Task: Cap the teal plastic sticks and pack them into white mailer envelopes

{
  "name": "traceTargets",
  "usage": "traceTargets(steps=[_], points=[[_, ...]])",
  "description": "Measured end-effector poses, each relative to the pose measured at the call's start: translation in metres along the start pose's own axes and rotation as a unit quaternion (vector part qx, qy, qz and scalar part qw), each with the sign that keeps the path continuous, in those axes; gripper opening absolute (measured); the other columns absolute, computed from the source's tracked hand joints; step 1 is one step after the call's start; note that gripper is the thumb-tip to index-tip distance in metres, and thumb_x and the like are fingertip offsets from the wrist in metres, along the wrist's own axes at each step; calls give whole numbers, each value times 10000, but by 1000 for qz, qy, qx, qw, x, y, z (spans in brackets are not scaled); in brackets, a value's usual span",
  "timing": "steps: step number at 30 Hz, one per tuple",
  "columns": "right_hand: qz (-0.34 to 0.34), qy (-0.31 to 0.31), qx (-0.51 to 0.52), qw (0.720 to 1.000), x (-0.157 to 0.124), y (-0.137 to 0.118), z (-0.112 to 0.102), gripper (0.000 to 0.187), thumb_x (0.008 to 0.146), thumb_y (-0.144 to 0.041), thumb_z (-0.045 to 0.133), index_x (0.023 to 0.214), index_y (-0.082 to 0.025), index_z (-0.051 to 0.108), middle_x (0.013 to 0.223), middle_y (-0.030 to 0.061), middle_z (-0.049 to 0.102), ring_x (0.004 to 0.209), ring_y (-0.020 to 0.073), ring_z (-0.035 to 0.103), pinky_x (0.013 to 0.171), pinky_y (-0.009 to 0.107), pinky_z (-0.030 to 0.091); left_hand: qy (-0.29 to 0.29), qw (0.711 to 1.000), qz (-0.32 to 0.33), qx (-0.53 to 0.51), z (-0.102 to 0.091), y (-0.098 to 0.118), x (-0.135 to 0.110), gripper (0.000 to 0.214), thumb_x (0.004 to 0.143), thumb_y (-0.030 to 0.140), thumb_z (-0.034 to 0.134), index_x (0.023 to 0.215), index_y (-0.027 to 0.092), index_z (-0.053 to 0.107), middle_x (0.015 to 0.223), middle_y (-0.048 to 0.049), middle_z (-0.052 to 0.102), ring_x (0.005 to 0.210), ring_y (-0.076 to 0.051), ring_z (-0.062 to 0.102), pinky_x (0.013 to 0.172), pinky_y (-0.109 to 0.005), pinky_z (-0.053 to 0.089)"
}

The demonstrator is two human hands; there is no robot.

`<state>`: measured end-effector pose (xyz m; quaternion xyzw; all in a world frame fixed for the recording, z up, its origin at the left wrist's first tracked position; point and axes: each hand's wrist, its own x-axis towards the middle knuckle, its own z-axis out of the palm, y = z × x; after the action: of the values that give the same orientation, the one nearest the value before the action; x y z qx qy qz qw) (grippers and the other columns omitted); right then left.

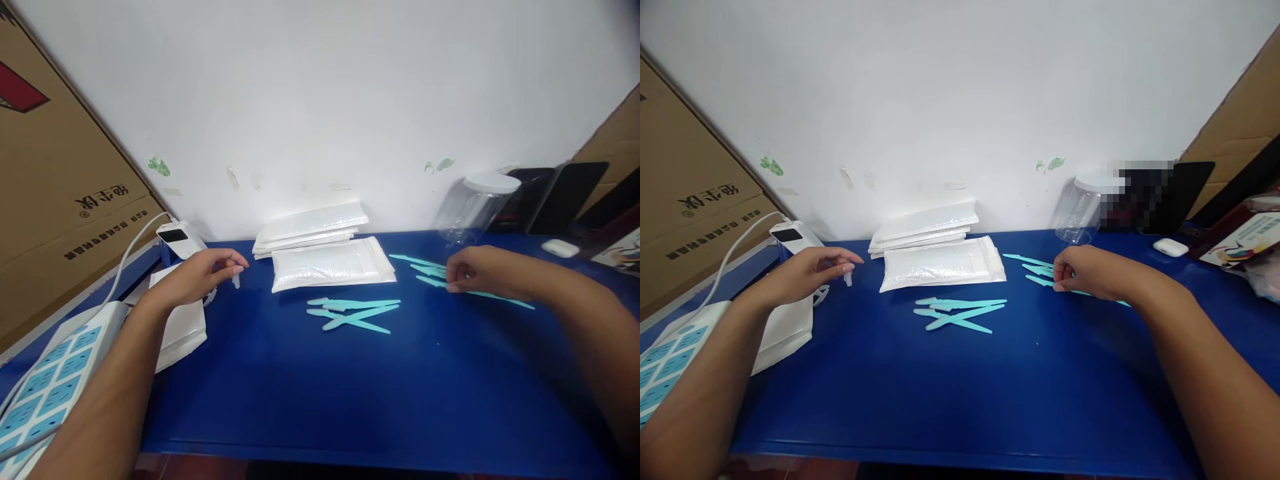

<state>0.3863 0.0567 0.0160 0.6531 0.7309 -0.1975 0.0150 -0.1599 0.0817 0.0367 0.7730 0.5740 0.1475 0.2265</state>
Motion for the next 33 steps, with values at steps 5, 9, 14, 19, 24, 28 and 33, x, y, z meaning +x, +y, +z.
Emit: traceTargets(steps=[5, 9, 14, 19, 24, 28, 33], points=[[-25, -7, 10, 1000, -5, -5, 2, 200, 939, -262, 640, 840, -179, 793, 873, 127, 793, 737, 228, 712, 638, 332, 477, 109, 985, 30, -131, 15, 26, 2, 459, 844, 635, 791, 1028, 222, 869, 906, -85, 812, 761, -214, 670, 688, -286, 522], [-98, 32, 48, 993, -10, -9, 1, 275, 987, -425, 624, 891, -202, 753, 922, 117, 790, 760, 225, 712, 651, 318, 496, 182, 929, 22, -322, 41, 46, 4, 401, 748, 538, 927, 939, 190, 871, 856, -75, 794, 717, -156, 659, 743, -272, 555], [-179, 74, 185, 964, -22, -48, 2, 311, 1025, -534, 602, 980, -235, 675, 963, 64, 793, 886, 228, 735, 792, 333, 540, 146, 841, -6, -521, 84, 79, -1, 369, 690, 464, 986, 872, 169, 858, 908, -69, 781, 691, -120, 656, 746, -273, 590], [-203, 53, 323, 923, -36, -101, 19, 323, 991, -554, 671, 1022, -235, 714, 828, 29, 758, 711, 176, 670, 680, 303, 544, 132, 853, -13, -505, 108, 99, -10, 301, 765, 421, 949, 889, 162, 859, 786, -66, 781, 714, -153, 698, 713, -265, 591], [-218, 114, 347, 905, -39, -122, 36, 277, 977, -509, 709, 976, -237, 763, 762, 6, 729, 660, 144, 598, 599, 264, 469, 127, 860, -25, -494, 110, 105, -14, 282, 762, 408, 950, 881, 167, 863, 774, -75, 801, 702, -165, 716, 673, -264, 593], [-227, 130, 344, 902, -39, -125, 37, 252, 987, -473, 704, 954, -234, 779, 750, 3, 722, 678, 145, 608, 593, 257, 453, 116, 862, -25, -492, 110, 110, -16, 280, 762, 416, 946, 868, 170, 863, 730, -67, 794, 658, -161, 708, 668, -274, 599], [-235, 152, 340, 898, -39, -125, 37, 250, 976, -479, 724, 934, -242, 790, 769, 3, 726, 680, 144, 601, 591, 256, 457, 116, 865, -29, -488, 109, 109, -17, 274, 775, 421, 934, 870, 175, 860, 744, -68, 798, 673, -166, 713, 676, -277, 594]])
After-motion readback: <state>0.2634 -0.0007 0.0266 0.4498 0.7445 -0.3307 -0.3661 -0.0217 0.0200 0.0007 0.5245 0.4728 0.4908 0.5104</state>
